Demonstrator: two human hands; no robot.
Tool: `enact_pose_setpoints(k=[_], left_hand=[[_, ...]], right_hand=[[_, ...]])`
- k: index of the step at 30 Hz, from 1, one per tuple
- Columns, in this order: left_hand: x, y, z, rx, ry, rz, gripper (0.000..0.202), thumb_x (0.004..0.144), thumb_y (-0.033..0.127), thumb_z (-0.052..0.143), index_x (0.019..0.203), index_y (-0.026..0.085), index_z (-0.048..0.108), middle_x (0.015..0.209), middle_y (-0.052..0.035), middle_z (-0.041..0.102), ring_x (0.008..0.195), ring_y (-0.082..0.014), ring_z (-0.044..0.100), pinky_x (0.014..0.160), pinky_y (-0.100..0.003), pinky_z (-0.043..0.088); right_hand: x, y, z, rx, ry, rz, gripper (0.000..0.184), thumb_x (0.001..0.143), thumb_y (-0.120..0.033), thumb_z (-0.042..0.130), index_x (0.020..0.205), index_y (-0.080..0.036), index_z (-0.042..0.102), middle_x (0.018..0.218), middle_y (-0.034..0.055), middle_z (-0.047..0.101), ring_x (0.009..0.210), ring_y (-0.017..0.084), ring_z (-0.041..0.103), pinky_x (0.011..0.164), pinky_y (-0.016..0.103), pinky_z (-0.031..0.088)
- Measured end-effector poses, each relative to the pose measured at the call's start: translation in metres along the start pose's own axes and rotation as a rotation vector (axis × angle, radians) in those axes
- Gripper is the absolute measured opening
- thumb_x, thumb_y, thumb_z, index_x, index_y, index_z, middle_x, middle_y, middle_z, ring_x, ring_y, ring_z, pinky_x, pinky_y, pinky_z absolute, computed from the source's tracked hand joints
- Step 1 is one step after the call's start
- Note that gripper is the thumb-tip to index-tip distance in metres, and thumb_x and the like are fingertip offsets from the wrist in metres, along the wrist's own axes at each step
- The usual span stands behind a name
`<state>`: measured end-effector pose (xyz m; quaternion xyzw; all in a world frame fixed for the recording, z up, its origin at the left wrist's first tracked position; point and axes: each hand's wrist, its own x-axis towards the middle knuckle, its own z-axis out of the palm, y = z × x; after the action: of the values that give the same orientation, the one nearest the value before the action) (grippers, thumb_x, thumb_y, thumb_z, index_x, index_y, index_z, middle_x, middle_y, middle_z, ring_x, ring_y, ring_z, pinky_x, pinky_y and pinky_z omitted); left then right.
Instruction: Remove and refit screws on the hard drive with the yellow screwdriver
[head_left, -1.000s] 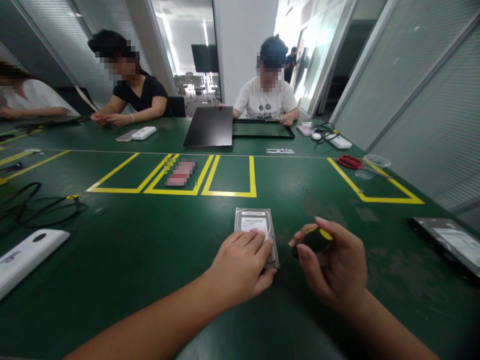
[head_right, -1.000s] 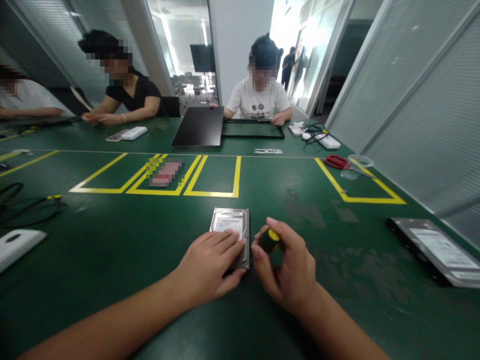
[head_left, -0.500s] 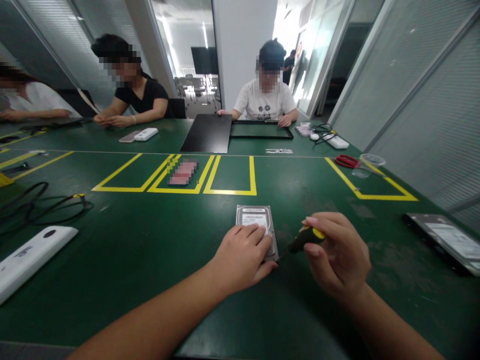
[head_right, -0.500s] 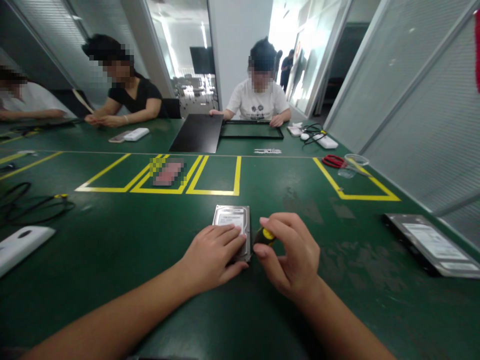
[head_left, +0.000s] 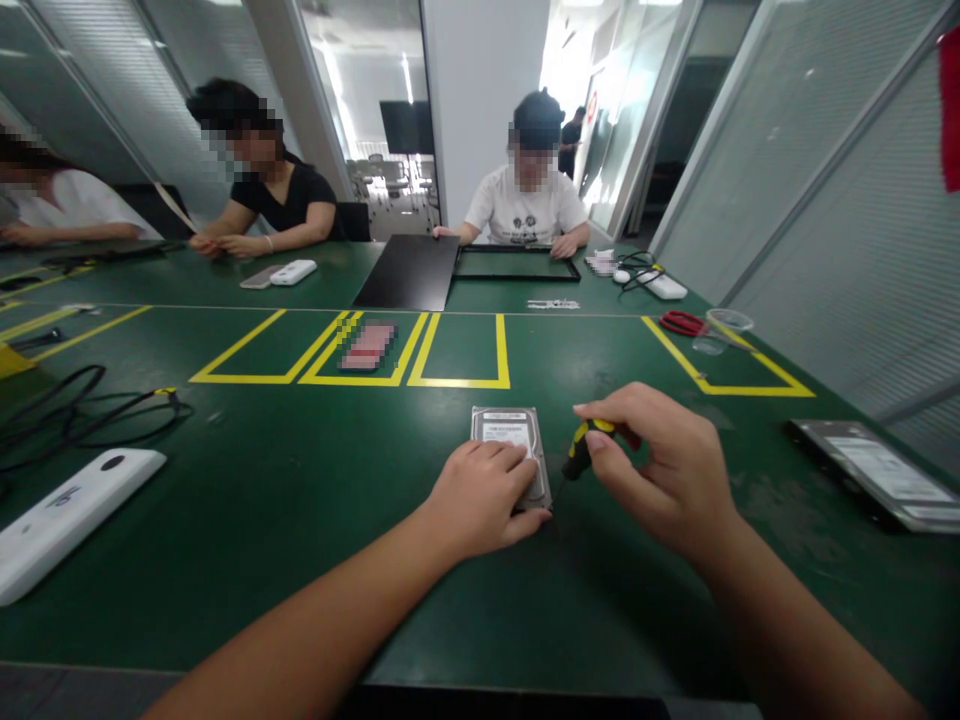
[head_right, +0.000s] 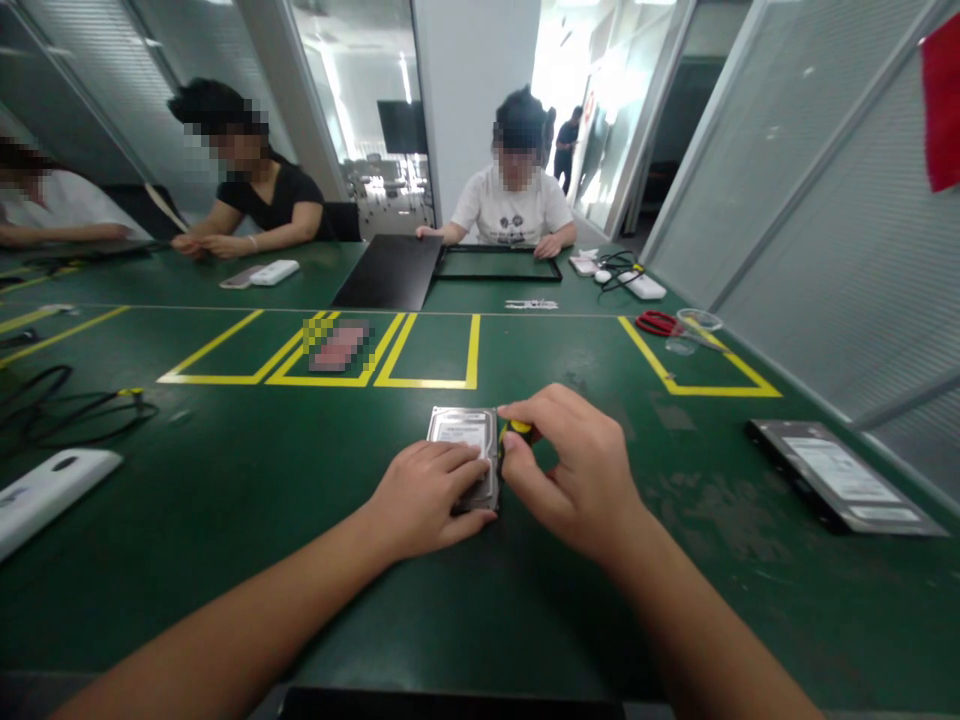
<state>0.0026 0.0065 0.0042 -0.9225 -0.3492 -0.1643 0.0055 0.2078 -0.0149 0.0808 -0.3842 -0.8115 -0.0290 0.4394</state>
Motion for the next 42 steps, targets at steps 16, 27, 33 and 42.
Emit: enact_pose_setpoints(k=[16, 27, 33, 42], left_hand=[[0.003, -0.009, 0.0, 0.012, 0.01, 0.068, 0.042, 0.084, 0.058, 0.061, 0.099, 0.018, 0.066, 0.099, -0.0076, 0.068, 0.093, -0.0278, 0.064, 0.084, -0.043, 0.049], [0.004, -0.008, -0.002, 0.023, -0.025, 0.083, 0.046, 0.087, 0.059, 0.059, 0.107, 0.018, 0.066, 0.101, -0.0082, 0.068, 0.095, -0.0287, 0.064, 0.085, -0.044, 0.05], [0.004, -0.007, -0.004, 0.04, -0.042, 0.088, 0.046, 0.088, 0.058, 0.058, 0.108, 0.017, 0.065, 0.105, -0.0096, 0.068, 0.101, -0.0296, 0.063, 0.089, -0.044, 0.05], [0.002, -0.002, -0.002, 0.053, -0.039, 0.057, 0.044, 0.09, 0.055, 0.055, 0.113, 0.018, 0.062, 0.108, -0.0098, 0.068, 0.104, -0.0307, 0.063, 0.089, -0.045, 0.051]], right_hand=[[0.02, -0.002, 0.011, -0.071, -0.033, -0.142, 0.015, 0.092, -0.025, 0.058, 0.089, -0.017, 0.071, 0.078, 0.004, 0.055, 0.074, 0.015, 0.053, 0.064, 0.03, 0.042], [0.016, 0.006, 0.015, 0.104, 0.074, -0.209, 0.011, 0.084, -0.017, 0.062, 0.08, -0.018, 0.053, 0.074, 0.0017, 0.056, 0.069, 0.014, 0.05, 0.063, 0.029, 0.04], [0.009, 0.008, 0.015, 0.167, 0.118, -0.175, 0.009, 0.083, -0.013, 0.064, 0.084, -0.017, 0.057, 0.081, 0.0032, 0.059, 0.077, 0.014, 0.055, 0.064, 0.028, 0.042], [0.002, 0.005, 0.012, 0.172, 0.141, -0.134, 0.012, 0.082, -0.008, 0.064, 0.09, -0.017, 0.062, 0.085, 0.0036, 0.065, 0.079, 0.014, 0.06, 0.069, 0.028, 0.048]])
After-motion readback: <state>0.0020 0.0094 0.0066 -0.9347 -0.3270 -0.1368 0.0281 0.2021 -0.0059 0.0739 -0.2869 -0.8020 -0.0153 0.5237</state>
